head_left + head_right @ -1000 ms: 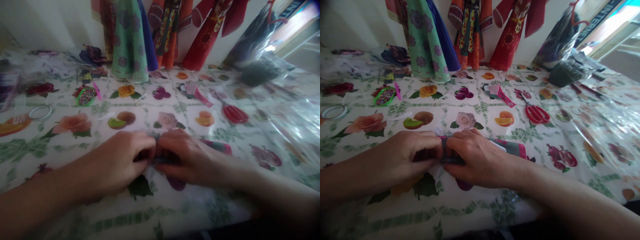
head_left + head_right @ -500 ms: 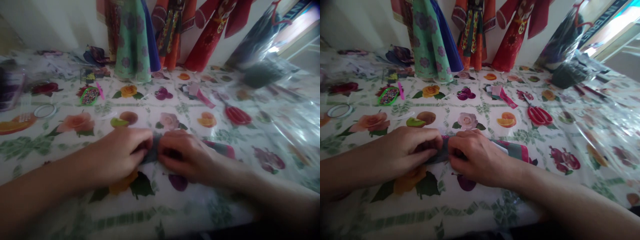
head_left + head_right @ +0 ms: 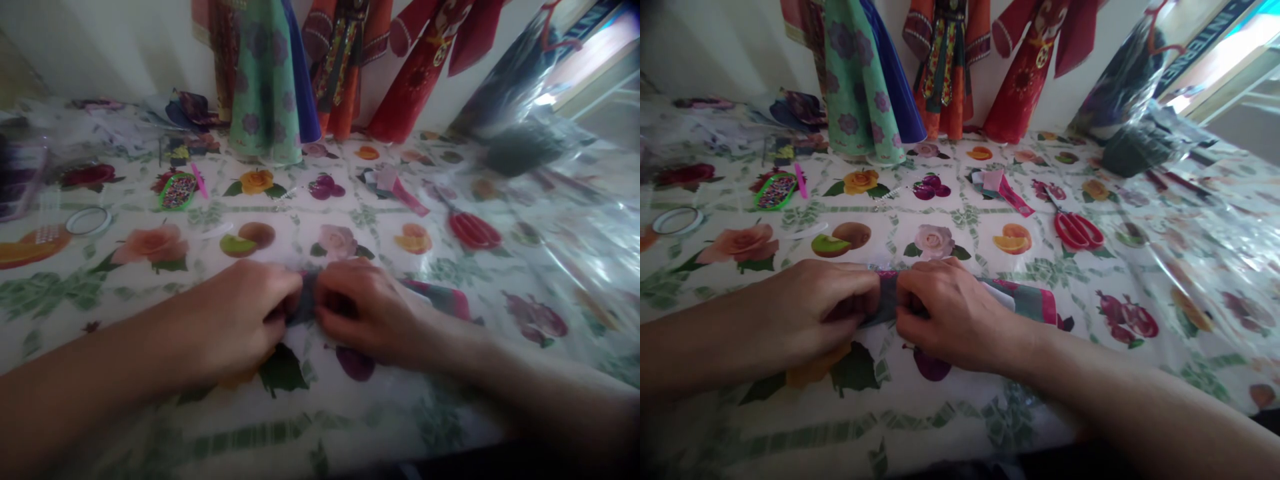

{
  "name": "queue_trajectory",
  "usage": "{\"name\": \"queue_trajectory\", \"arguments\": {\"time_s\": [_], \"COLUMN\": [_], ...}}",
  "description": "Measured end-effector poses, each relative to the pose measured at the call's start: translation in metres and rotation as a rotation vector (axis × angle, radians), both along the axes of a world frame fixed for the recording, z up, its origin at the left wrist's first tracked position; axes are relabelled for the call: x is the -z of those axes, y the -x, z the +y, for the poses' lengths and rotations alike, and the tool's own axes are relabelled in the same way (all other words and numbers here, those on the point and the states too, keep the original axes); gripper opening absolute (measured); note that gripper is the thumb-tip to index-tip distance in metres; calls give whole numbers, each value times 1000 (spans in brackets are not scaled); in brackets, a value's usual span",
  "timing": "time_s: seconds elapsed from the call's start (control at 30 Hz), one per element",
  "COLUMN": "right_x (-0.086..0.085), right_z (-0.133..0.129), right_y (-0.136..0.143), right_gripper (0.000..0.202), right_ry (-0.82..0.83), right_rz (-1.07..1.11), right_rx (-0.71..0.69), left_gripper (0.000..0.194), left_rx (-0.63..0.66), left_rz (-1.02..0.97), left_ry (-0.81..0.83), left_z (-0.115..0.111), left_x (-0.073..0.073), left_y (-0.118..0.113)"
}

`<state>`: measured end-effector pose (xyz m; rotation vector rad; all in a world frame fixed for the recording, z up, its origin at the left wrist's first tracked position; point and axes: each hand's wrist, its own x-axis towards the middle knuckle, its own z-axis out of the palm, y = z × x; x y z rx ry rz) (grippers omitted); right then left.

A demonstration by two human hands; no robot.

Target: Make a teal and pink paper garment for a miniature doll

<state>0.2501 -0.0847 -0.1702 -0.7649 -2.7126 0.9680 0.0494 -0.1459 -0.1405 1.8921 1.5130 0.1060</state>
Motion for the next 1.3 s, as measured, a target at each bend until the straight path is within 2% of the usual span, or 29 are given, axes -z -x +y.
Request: {"name": "queue_trajectory", "arguments": {"time_s": [0.17,0.3,0.5,0.63,0.8,1.07,1.3], "right_x": [1,2,2,-6,-18,-10,-11], "right_z": [0,0,0,3,10,9,10], "right_y": [-1,-1,-1,-2,-8,-12,-12], "right_gripper": [12,12,11,7,2,6,6], "right_ry": [-18,-27,-27,78,190,25,0], "right_rz": [7,26,22,-1,-4,-2,-51], "right_rx": [-6,-15,-3,16,40,-107,-139], "left_gripper": [10,8,15,13,11,10,9], "left_rx": [-29,-34,-50,-39,-49,-29,-30], "left_rz": [-34,-105,-78,-68,-42,-62,-75], "left_ry": [-14,-71,-125,-185,-168,-194,-186], "left_z": [1,2,3,1,-1,-3,-4], "left_x": [3,13,23,26,28,28,28], "left_y": [-3,-3,-1,-3,-2,-2,-3]}}
